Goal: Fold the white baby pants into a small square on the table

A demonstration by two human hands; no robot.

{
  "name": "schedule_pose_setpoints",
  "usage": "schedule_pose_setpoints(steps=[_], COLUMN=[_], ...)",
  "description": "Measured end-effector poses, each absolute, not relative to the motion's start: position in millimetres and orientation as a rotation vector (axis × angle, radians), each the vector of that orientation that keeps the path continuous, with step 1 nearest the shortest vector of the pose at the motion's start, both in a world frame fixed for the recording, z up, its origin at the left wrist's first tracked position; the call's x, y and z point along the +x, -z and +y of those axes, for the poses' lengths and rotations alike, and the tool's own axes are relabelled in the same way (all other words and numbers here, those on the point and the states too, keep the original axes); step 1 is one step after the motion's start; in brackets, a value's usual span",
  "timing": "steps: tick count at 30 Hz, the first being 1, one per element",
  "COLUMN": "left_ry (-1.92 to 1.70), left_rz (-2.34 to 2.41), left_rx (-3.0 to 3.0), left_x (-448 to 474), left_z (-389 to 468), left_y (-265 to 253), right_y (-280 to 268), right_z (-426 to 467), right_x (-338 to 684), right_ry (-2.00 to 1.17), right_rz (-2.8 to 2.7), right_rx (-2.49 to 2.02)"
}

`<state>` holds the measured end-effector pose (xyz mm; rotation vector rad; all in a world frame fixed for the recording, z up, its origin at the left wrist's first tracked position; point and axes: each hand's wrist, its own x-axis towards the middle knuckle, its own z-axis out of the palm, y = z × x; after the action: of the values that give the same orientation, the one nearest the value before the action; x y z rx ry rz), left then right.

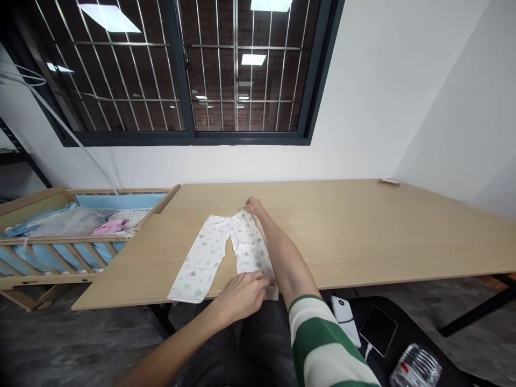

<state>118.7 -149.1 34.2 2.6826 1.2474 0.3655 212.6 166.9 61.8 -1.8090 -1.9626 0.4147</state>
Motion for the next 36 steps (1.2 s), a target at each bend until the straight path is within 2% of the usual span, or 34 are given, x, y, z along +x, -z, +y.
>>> schedule_pose_setpoints(steps=[9, 18, 24, 30, 36], left_ry=[-0.370, -1.139, -1.427, -1.443, -1.211], left_rz=[1.229, 1.360, 1.474, 1.790, 2.238], left_rx=[2.777, 1.993, 1.832, 1.838, 1.980], left_x=[140.3, 92.2, 28.5, -14.0, -39.8], left_z=[-141.9, -165.0, -193.7, -204.8, -205.3], left_y=[-13.6, -24.9, -22.0, 0.0, 16.3], right_y=[-67.3, -75.9, -71.5, -49.2, -29.6], right_z=[166.4, 158.5, 157.8, 153.2, 142.6], right_x=[204.7, 190.4, 144.9, 78.6, 44.8], right_ry=[-0.460, -0.565, -0.604, -0.582, -0.607], right_rz=[-2.091, -1.995, -1.901, -1.871, -1.985], right_rx=[-1.869, -1.850, -1.733, -1.671, -1.581])
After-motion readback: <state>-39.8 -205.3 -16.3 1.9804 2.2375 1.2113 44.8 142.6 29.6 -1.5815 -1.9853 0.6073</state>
